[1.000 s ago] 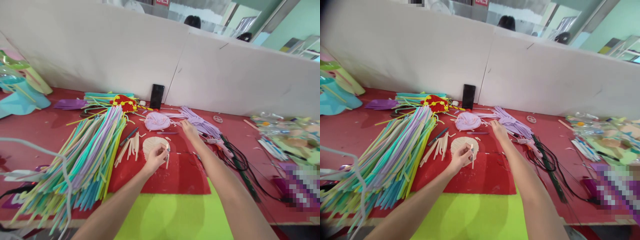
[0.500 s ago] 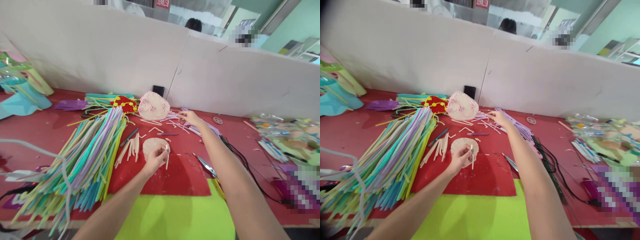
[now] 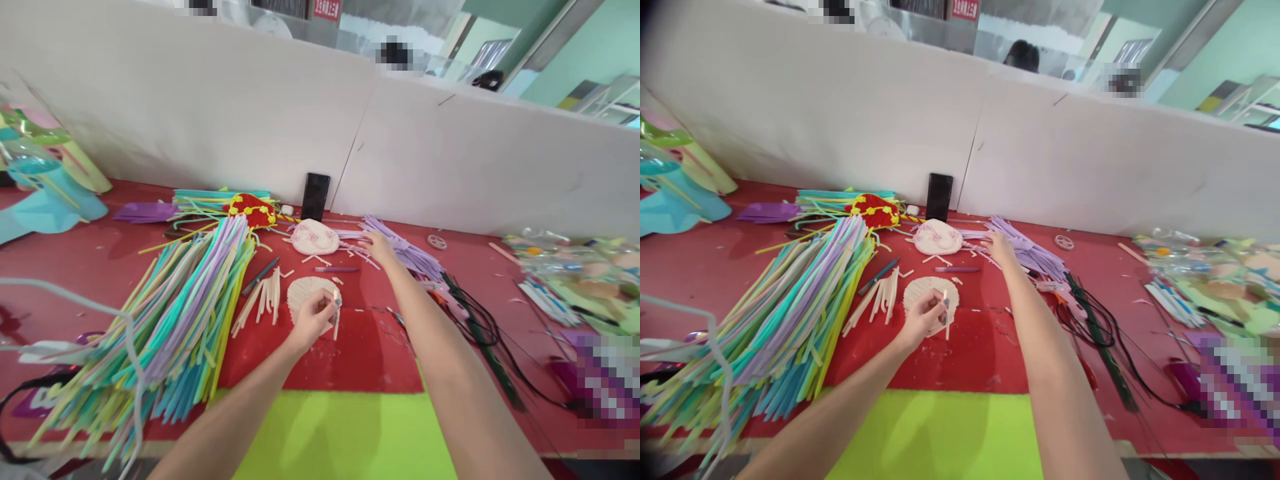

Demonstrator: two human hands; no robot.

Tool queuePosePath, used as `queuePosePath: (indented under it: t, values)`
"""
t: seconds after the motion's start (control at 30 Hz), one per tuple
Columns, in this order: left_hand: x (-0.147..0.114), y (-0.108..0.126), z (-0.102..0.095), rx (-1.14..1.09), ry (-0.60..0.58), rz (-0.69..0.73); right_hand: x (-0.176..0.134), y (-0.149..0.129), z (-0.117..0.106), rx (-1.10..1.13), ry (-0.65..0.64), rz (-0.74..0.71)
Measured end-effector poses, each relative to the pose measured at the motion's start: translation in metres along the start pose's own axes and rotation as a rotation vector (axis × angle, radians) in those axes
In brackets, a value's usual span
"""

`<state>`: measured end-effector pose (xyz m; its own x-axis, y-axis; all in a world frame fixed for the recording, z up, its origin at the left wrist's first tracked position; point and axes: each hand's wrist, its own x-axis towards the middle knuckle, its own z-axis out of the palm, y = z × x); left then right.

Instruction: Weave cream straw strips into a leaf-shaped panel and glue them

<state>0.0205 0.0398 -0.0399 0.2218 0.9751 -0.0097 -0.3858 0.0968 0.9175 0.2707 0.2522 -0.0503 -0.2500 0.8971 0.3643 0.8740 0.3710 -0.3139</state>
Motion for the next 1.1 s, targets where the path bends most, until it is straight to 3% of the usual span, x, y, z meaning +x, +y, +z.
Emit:
queuePosePath:
  t: [0.17, 0.37, 0.53, 0.67, 0.87, 0.97, 1.1]
  values:
    - [0.000, 0.001, 0.000, 0.021, -0.002, -0.006, -0.022, -0.016, -0.007, 0.000, 0.076, 0.072]
    - [-0.001, -0.001, 0.001, 0.008, -0.009, -0.020, -0.064, -0.066, -0.004, 0.015, -0.055, -0.086]
    - [-0.005, 0.002, 0.003, 0.009, 0.004, -0.041, -0.084, -0.097, 0.003, -0.208, -0.193, -0.214]
    - [-0.006, 0.004, 0.003, 0.014, 0.020, -0.025, -0.086, -0.089, -0.001, -0.256, -0.220, -0.206]
    - [-0.005, 0.001, 0.005, 0.007, 0.002, -0.026, -0.081, -0.059, -0.033, -0.299, -0.247, -0.163]
    - [-0.003, -0.001, 0.006, 0.008, 0.008, -0.008, -0.071, -0.071, -0.033, -0.286, -0.235, -0.160]
    - [-0.001, -0.003, 0.003, -0.005, 0.024, -0.010, -0.051, -0.110, -0.006, -0.240, -0.270, -0.181]
